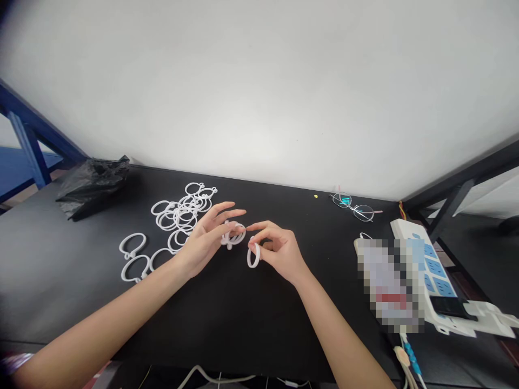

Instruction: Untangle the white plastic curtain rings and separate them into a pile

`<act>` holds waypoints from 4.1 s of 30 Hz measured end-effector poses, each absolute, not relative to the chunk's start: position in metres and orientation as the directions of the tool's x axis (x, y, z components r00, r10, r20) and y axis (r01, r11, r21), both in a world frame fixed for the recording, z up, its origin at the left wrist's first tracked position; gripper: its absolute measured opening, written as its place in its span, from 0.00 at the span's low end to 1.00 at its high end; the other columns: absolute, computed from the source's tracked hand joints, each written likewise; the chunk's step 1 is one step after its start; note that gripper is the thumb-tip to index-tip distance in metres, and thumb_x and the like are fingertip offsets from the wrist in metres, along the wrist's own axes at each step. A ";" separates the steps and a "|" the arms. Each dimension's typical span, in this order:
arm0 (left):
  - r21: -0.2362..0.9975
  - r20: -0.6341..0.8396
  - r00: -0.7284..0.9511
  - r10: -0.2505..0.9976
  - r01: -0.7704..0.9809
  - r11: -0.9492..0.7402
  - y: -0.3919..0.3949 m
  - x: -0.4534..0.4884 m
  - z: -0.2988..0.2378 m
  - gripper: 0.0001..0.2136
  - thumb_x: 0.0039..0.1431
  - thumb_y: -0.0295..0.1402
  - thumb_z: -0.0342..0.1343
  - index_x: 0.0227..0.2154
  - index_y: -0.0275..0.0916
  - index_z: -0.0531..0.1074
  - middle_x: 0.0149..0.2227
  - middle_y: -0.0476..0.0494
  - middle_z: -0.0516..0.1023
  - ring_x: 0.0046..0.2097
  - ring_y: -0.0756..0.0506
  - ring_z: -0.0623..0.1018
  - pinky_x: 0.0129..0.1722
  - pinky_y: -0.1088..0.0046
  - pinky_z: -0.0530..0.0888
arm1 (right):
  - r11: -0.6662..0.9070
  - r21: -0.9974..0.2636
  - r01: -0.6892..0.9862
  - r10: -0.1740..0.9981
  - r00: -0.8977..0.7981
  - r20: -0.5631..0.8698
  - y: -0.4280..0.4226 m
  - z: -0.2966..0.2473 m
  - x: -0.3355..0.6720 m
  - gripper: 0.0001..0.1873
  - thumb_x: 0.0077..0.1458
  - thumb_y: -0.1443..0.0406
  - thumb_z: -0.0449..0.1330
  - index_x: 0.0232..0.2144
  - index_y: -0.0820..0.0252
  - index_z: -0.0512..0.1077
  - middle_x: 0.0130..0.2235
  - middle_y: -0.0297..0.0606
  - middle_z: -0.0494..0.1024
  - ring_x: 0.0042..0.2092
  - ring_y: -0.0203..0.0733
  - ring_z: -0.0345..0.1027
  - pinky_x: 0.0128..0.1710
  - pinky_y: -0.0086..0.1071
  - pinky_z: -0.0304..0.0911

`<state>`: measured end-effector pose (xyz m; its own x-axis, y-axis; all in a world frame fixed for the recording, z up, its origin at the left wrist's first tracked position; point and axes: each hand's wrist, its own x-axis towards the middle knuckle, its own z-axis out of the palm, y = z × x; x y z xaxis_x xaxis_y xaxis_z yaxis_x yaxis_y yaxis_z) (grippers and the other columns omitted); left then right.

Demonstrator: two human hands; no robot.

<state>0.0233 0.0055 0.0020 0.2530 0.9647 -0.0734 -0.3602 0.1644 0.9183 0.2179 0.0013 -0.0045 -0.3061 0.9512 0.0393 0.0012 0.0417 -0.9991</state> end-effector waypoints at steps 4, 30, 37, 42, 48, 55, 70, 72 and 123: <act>0.963 0.004 0.230 0.973 -0.264 0.058 0.005 0.024 0.000 0.18 0.60 0.33 0.59 0.52 0.42 0.63 0.51 0.41 0.74 0.34 0.51 0.79 0.35 0.72 0.71 | -0.048 -0.998 0.028 0.952 -0.302 -0.054 0.003 -0.001 0.220 0.07 0.48 0.60 0.69 0.26 0.57 0.80 0.35 0.38 0.77 0.27 0.35 0.67 0.23 0.31 0.66; 0.743 0.523 0.555 0.648 0.076 -0.665 -0.017 0.026 -0.001 0.18 0.58 0.37 0.56 0.51 0.39 0.72 0.50 0.35 0.79 0.51 0.36 0.78 0.51 0.58 0.73 | -0.629 -0.772 -0.089 0.626 -0.647 -0.435 -0.007 0.009 0.208 0.37 0.55 0.36 0.49 0.40 0.60 0.77 0.37 0.45 0.82 0.41 0.48 0.78 0.37 0.37 0.73; 0.643 0.503 0.717 0.482 0.062 -0.763 -0.022 0.040 -0.009 0.14 0.56 0.38 0.58 0.42 0.39 0.77 0.41 0.34 0.81 0.45 0.34 0.79 0.48 0.55 0.74 | -0.499 -0.829 -0.251 0.798 -0.505 -0.328 -0.010 0.012 0.206 0.28 0.51 0.46 0.63 0.48 0.57 0.75 0.48 0.47 0.81 0.49 0.51 0.76 0.53 0.44 0.67; 0.612 0.475 0.748 0.463 0.097 -0.785 -0.021 0.040 -0.005 0.13 0.59 0.37 0.54 0.43 0.37 0.76 0.40 0.34 0.81 0.44 0.35 0.78 0.49 0.56 0.73 | -0.395 -0.893 -0.218 0.878 -0.376 -0.296 -0.011 0.009 0.203 0.16 0.51 0.57 0.68 0.41 0.56 0.76 0.44 0.42 0.82 0.44 0.45 0.77 0.47 0.40 0.70; 0.566 0.551 0.688 0.472 0.108 -0.818 -0.023 0.037 -0.005 0.11 0.57 0.38 0.57 0.41 0.40 0.76 0.38 0.39 0.82 0.43 0.37 0.78 0.58 0.51 0.64 | -0.409 -0.870 -0.273 0.906 -0.235 -0.352 -0.011 0.004 0.196 0.12 0.52 0.55 0.67 0.33 0.56 0.75 0.33 0.33 0.80 0.32 0.35 0.73 0.35 0.30 0.67; 0.655 0.644 0.340 0.685 0.218 -0.723 -0.026 0.036 -0.005 0.01 0.58 0.31 0.56 0.33 0.41 0.70 0.43 0.37 0.79 0.41 0.41 0.79 0.43 0.62 0.74 | -0.444 -0.796 -0.411 0.896 -0.177 -0.408 -0.006 0.002 0.197 0.13 0.47 0.56 0.70 0.31 0.57 0.75 0.30 0.31 0.75 0.29 0.34 0.68 0.30 0.29 0.65; 0.635 0.577 0.498 0.647 0.224 -0.739 -0.025 0.043 -0.011 0.05 0.60 0.28 0.51 0.29 0.40 0.69 0.29 0.43 0.75 0.32 0.46 0.73 0.35 0.67 0.72 | -0.394 -0.876 -0.278 0.916 -0.200 -0.348 -0.010 0.002 0.193 0.16 0.53 0.52 0.65 0.33 0.58 0.76 0.39 0.39 0.81 0.38 0.40 0.72 0.40 0.32 0.66; 0.697 0.560 0.474 0.679 0.174 -0.696 -0.026 0.044 -0.010 0.06 0.61 0.28 0.50 0.28 0.39 0.68 0.27 0.45 0.72 0.30 0.48 0.71 0.32 0.71 0.71 | -0.380 -0.888 -0.260 0.921 -0.197 -0.336 -0.012 0.002 0.190 0.18 0.53 0.49 0.63 0.35 0.58 0.76 0.40 0.41 0.81 0.38 0.40 0.72 0.39 0.33 0.66; 0.984 -0.121 0.486 0.866 -0.053 0.168 -0.010 0.041 -0.009 0.18 0.62 0.46 0.56 0.40 0.34 0.77 0.39 0.39 0.81 0.39 0.42 0.83 0.29 0.76 0.78 | -0.437 -0.798 -0.415 0.895 -0.117 -0.430 -0.009 -0.003 0.193 0.14 0.49 0.61 0.64 0.39 0.60 0.78 0.44 0.42 0.81 0.39 0.44 0.73 0.30 0.31 0.63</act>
<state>0.0413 -0.0096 -0.0091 0.4859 0.8656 -0.1214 -0.0532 0.1679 0.9844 0.1927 -0.0085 -0.0030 -0.1167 0.8952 -0.4302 -0.4148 -0.4375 -0.7978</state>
